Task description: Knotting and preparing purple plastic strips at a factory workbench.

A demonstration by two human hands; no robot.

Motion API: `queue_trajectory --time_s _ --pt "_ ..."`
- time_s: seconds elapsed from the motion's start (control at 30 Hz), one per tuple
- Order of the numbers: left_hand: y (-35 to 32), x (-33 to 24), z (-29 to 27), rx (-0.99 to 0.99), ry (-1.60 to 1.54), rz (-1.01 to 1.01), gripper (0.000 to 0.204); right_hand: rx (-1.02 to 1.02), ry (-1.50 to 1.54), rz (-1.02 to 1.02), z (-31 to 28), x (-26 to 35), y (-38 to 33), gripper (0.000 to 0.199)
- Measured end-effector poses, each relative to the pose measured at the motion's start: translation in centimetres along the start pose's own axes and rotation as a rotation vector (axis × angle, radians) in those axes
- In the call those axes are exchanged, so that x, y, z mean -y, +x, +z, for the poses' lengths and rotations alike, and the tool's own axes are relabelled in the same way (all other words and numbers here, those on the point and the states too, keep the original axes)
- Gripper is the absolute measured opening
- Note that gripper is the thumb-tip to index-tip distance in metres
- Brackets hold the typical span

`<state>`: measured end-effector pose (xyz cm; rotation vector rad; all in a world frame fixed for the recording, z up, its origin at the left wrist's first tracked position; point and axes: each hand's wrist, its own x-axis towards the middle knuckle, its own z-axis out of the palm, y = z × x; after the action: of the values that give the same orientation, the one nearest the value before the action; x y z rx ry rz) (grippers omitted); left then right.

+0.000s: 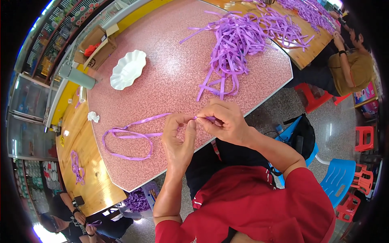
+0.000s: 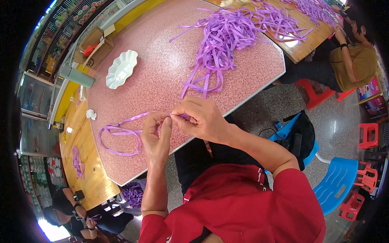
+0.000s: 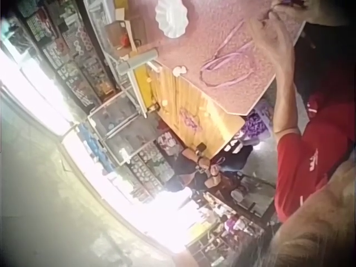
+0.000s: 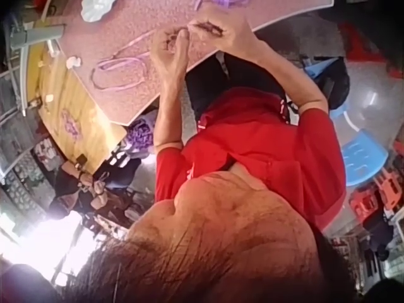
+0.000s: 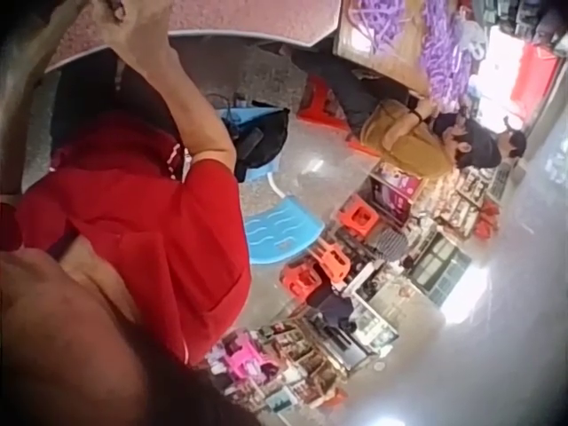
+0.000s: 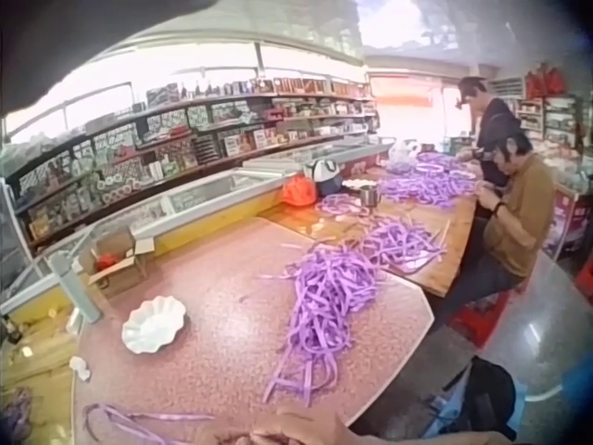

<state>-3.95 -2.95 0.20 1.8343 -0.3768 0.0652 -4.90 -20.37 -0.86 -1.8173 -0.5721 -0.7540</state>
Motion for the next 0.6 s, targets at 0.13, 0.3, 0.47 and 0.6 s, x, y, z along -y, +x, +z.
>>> queue_trajectory --time_s 0.13,0.3,0.47,0.6 --pt "-0.06 0.35 -0.06 0.030 -0.074 0.032 0.009 -0.006 -0.052 -0.083 0.12 -0.28 -0.09 0.018" --pt "0.04 0.50 0.15 0.015 -0.078 0.093 0.009 0.008 -0.045 -0.099 0.32 -0.26 -0.21 0.019" --pt "-0.05 0.64 0.01 0.092 -0.264 0.015 0.009 0.113 0.240 0.228 0.03 0.53 -0.37 0.010" --pt "0.12 -0.23 -0.08 0.208 -0.526 -0.086 0.010 0.182 0.949 0.725 -0.22 -0.11 -0.71 0.005"
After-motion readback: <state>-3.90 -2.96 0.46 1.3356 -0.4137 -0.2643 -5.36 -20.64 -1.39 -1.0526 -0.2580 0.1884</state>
